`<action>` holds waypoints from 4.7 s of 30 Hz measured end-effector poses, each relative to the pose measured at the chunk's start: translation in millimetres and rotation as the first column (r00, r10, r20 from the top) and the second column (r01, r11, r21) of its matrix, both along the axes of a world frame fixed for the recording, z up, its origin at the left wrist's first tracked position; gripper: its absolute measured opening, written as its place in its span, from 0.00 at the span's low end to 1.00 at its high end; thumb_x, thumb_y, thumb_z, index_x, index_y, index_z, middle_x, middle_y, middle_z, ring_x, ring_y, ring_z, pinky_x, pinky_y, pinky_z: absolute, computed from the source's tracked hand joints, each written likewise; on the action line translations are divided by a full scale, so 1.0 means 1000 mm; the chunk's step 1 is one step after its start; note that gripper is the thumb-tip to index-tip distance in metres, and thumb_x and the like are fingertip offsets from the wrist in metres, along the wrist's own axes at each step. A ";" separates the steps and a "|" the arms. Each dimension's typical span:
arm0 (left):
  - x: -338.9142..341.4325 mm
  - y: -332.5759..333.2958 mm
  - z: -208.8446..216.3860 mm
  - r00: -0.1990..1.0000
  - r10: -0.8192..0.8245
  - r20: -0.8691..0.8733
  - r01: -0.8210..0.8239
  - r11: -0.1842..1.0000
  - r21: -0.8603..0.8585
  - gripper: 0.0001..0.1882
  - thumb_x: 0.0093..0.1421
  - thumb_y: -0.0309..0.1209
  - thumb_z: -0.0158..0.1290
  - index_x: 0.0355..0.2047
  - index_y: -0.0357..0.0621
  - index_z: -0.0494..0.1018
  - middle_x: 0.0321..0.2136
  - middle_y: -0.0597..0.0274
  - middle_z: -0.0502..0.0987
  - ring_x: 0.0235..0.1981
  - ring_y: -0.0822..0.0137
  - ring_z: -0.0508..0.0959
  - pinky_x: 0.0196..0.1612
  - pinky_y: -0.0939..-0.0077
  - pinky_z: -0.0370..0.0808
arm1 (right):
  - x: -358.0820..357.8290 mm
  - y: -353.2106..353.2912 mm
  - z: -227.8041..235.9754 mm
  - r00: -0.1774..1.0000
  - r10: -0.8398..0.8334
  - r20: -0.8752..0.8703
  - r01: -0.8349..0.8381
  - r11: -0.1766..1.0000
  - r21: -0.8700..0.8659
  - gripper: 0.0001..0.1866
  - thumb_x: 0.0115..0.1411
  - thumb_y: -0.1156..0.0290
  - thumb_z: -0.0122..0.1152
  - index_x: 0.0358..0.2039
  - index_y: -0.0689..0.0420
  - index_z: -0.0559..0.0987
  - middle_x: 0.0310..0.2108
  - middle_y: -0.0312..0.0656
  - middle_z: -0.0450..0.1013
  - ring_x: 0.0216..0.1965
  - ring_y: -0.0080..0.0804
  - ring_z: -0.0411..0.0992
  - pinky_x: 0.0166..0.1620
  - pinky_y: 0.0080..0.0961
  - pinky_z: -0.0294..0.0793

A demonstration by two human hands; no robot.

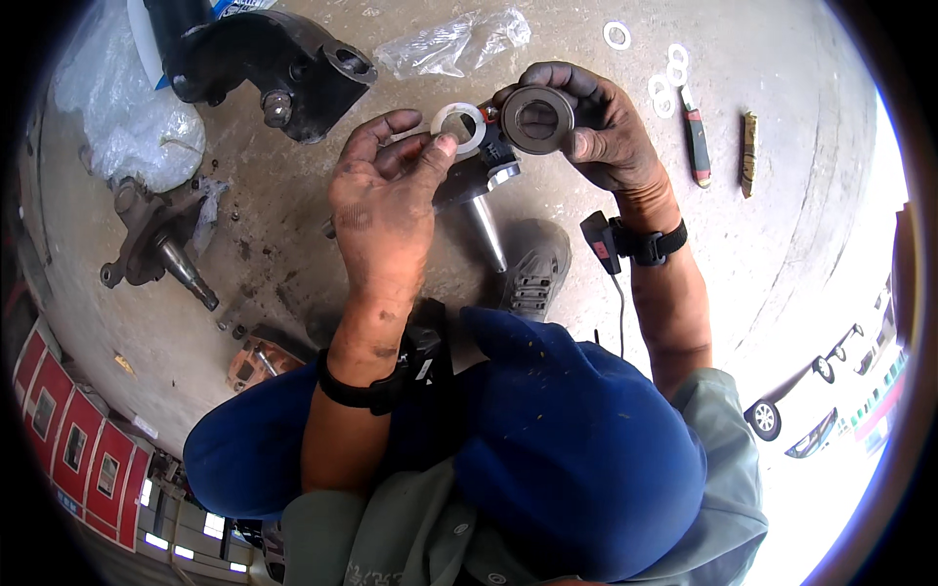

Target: The person fits metal components together by hand, placing circular washers and a bearing onto a metal shaft on the ground.

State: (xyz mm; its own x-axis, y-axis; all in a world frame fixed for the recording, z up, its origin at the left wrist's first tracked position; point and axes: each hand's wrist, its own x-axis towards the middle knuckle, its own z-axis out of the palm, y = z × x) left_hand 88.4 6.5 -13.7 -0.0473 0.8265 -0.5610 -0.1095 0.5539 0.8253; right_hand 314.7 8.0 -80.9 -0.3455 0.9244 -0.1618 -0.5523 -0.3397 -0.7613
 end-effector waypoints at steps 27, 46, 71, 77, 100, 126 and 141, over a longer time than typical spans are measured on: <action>0.067 0.020 -0.033 0.901 -0.434 0.004 0.429 0.890 0.154 0.14 0.67 0.27 0.56 0.51 0.37 0.77 0.49 0.53 0.80 0.47 0.66 0.81 0.48 0.73 0.80 | 0.073 -0.058 -0.020 0.928 -0.350 -0.129 0.332 0.932 -0.142 0.43 0.52 0.54 0.75 0.61 0.66 0.69 0.53 0.58 0.74 0.53 0.48 0.76 0.55 0.47 0.78; -0.111 -0.026 -0.045 0.611 -0.267 -0.746 0.362 0.932 -0.037 0.23 0.48 0.21 0.55 0.48 0.38 0.73 0.43 0.56 0.76 0.45 0.64 0.75 0.53 0.71 0.72 | -0.063 0.040 0.007 0.425 0.061 0.903 -0.634 0.732 0.249 0.24 0.60 0.68 0.68 0.57 0.58 0.76 0.48 0.48 0.80 0.51 0.44 0.78 0.54 0.32 0.79; -0.088 -0.014 -0.075 0.197 -0.665 -0.720 0.534 0.689 -0.490 0.11 0.49 0.32 0.59 0.32 0.39 0.81 0.31 0.40 0.82 0.38 0.40 0.82 0.45 0.51 0.77 | -0.091 0.039 -0.079 0.590 0.209 0.780 -0.658 0.685 0.314 0.26 0.53 0.70 0.74 0.47 0.67 0.70 0.34 0.55 0.78 0.47 0.55 0.77 0.49 0.44 0.76; -0.086 -0.014 -0.078 0.177 -0.629 -0.757 0.562 0.696 -0.447 0.11 0.49 0.31 0.59 0.31 0.40 0.81 0.29 0.42 0.82 0.36 0.42 0.82 0.43 0.52 0.78 | -0.086 0.039 -0.056 0.516 0.125 0.847 -0.648 0.703 0.291 0.22 0.58 0.66 0.71 0.46 0.65 0.73 0.33 0.51 0.79 0.42 0.46 0.79 0.46 0.39 0.78; -0.104 -0.024 -0.087 0.332 -0.578 -0.746 0.438 0.794 -0.421 0.10 0.46 0.27 0.56 0.29 0.37 0.80 0.27 0.42 0.81 0.34 0.41 0.82 0.39 0.58 0.79 | -0.111 -0.052 0.007 0.730 0.432 0.530 -0.064 0.815 -0.576 0.11 0.56 0.70 0.67 0.36 0.64 0.80 0.22 0.37 0.74 0.21 0.22 0.71 0.26 0.24 0.71; -0.120 0.014 -0.011 0.453 -0.387 -0.803 0.415 0.889 -0.194 0.10 0.45 0.29 0.61 0.29 0.40 0.82 0.24 0.46 0.81 0.31 0.42 0.82 0.37 0.58 0.78 | -0.135 -0.022 0.076 0.685 0.366 0.629 -0.012 0.870 -0.493 0.12 0.56 0.72 0.65 0.38 0.65 0.78 0.21 0.36 0.73 0.20 0.20 0.71 0.25 0.23 0.72; -0.129 0.023 -0.013 0.436 -0.327 -0.839 0.472 0.876 -0.096 0.07 0.45 0.21 0.56 0.27 0.33 0.79 0.23 0.44 0.81 0.28 0.45 0.83 0.34 0.61 0.78 | -0.145 -0.013 0.070 0.682 0.300 0.667 -0.011 0.916 -0.401 0.12 0.56 0.70 0.64 0.36 0.66 0.79 0.19 0.38 0.74 0.19 0.22 0.73 0.23 0.24 0.73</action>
